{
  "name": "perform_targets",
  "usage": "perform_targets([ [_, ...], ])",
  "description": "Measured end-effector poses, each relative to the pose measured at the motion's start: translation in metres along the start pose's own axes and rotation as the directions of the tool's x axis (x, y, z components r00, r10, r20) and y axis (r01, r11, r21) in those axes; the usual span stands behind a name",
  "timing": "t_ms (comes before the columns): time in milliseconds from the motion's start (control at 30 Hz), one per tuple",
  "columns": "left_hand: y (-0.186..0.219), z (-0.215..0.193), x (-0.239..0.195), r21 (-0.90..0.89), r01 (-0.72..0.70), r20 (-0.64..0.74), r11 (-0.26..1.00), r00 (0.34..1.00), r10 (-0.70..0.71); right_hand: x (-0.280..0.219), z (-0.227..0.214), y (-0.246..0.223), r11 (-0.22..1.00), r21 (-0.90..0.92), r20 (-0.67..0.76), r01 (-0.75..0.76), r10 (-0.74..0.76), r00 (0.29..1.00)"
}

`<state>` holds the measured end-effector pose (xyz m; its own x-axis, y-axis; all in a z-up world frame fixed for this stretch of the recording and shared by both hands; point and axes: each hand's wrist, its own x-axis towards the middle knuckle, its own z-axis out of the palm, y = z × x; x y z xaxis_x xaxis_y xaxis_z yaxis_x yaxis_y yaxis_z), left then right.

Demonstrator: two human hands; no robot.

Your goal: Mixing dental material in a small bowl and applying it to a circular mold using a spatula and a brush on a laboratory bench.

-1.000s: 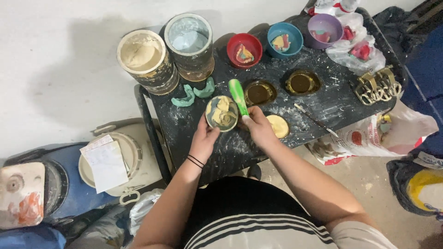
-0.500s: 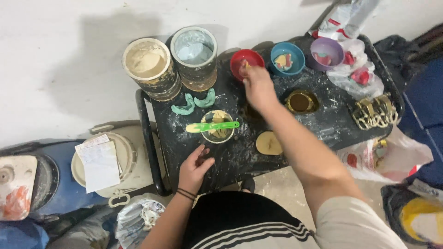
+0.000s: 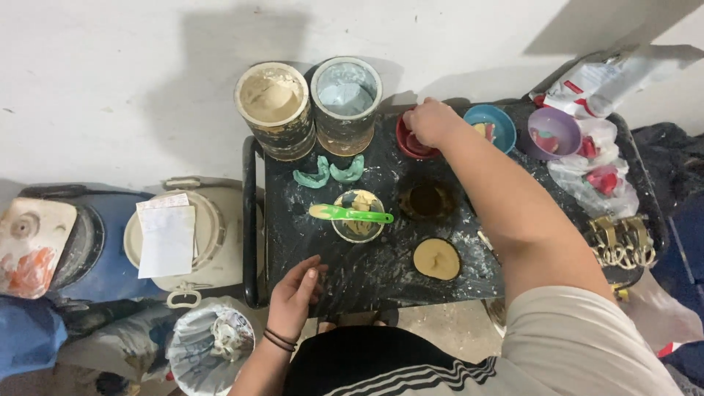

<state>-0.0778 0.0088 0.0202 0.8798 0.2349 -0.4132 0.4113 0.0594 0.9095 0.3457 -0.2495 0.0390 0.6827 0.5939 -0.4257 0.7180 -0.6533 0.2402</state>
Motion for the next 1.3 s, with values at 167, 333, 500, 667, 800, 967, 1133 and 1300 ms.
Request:
perform_targets([
  [167,0.013,0.007,-0.012,-0.026,0.043,-0.014,0.999,0.999,-0.043,-0.051,-0.041,-0.009,0.971,0.211,-0.044,-0.109,0.121,0.992],
  [333,0.011,0.009,-0.012,-0.013,-0.019,0.016,1.000,1.000,0.019,-0.082,-0.017,0.000,0.765,0.640,-0.341,-0.068,0.363,0.867],
  [500,0.015,0.013,-0.013,-0.021,-0.004,0.048,1.000,0.999,0.005,-0.092,-0.002,-0.011,-0.086,0.985,-0.061,0.149,0.634,0.771],
  [667,0.017,0.014,-0.012,-0.041,0.001,0.075,0.999,0.997,0.002,-0.088,-0.013,-0.014,-0.311,0.930,0.052,0.194,0.636,0.770],
  [800,0.017,0.010,-0.013,-0.028,0.042,0.076,0.999,0.996,-0.039,-0.084,-0.020,-0.011,-0.245,0.915,-0.082,0.321,0.665,0.742],
  [967,0.017,-0.002,-0.014,-0.063,0.029,0.082,0.998,0.996,-0.023,-0.096,-0.043,-0.006,0.161,0.920,-0.357,0.358,0.721,0.593],
  [1133,0.030,-0.014,-0.018,-0.115,0.063,0.049,0.991,0.997,-0.057,-0.119,-0.074,-0.028,0.497,0.763,-0.637,0.414,0.689,0.345],
  [1300,0.045,-0.027,-0.018,0.001,0.055,0.055,0.998,0.997,-0.055,-0.097,-0.033,-0.040,0.749,0.663,-0.648,0.008,0.569,0.507],
])
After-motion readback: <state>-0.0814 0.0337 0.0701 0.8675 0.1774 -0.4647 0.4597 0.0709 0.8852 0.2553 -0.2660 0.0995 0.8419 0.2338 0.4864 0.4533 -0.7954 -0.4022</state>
